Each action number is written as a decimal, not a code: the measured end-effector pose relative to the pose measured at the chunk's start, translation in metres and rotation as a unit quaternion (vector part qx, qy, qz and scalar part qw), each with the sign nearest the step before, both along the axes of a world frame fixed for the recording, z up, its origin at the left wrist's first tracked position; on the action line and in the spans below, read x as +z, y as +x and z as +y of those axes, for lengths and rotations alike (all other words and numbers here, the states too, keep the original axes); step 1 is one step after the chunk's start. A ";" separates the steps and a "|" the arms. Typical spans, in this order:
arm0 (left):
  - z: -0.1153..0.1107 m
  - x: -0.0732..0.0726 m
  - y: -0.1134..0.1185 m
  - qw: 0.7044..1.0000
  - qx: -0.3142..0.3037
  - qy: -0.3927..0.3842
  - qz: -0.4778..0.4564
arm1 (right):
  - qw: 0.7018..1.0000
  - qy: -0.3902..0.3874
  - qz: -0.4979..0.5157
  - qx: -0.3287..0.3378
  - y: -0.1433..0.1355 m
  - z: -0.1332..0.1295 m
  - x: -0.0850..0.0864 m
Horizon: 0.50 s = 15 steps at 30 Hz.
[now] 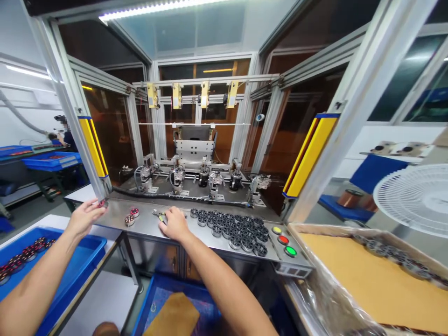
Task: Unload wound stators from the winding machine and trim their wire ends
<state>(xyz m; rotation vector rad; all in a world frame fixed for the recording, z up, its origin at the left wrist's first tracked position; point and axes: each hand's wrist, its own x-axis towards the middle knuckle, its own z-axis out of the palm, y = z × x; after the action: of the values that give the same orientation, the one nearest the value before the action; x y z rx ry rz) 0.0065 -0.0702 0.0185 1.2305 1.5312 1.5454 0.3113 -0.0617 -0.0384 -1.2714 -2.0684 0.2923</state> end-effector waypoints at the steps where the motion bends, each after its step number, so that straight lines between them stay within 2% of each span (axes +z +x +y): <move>1: -0.013 0.003 0.004 1.000 0.003 0.013 -0.018 | 1.000 0.002 0.029 0.008 0.000 -0.004 0.004; 4: -0.063 0.003 0.029 0.997 -0.011 0.049 -0.050 | 0.991 -0.005 0.128 0.046 0.000 -0.037 0.017; 8: -0.153 -0.018 0.087 0.994 -0.051 0.090 -0.044 | 0.960 -0.091 0.238 0.120 0.006 -0.121 0.024; 9: -0.175 -0.024 0.100 0.989 -0.064 0.136 -0.010 | 0.941 -0.138 0.273 0.145 0.008 -0.143 0.025; 10: -0.195 -0.030 0.111 0.981 -0.078 0.174 0.022 | 0.905 -0.210 0.326 0.175 0.009 -0.165 0.026; 12: -0.224 -0.039 0.125 0.971 -0.117 0.203 0.050 | 0.826 -0.330 0.410 0.203 0.009 -0.198 0.028; 13: -0.231 -0.041 0.129 0.969 -0.139 0.199 0.053 | 0.792 -0.368 0.442 0.205 0.008 -0.209 0.030; 15: -0.237 -0.044 0.133 0.967 -0.171 0.182 0.048 | 0.759 -0.396 0.479 0.195 0.008 -0.221 0.031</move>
<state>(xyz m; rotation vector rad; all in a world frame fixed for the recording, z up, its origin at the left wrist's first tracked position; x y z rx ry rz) 0.1396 -0.3069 -0.0257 1.6978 1.0404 1.5893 0.3197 -0.2825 -0.0070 -0.7443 -1.2282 1.7530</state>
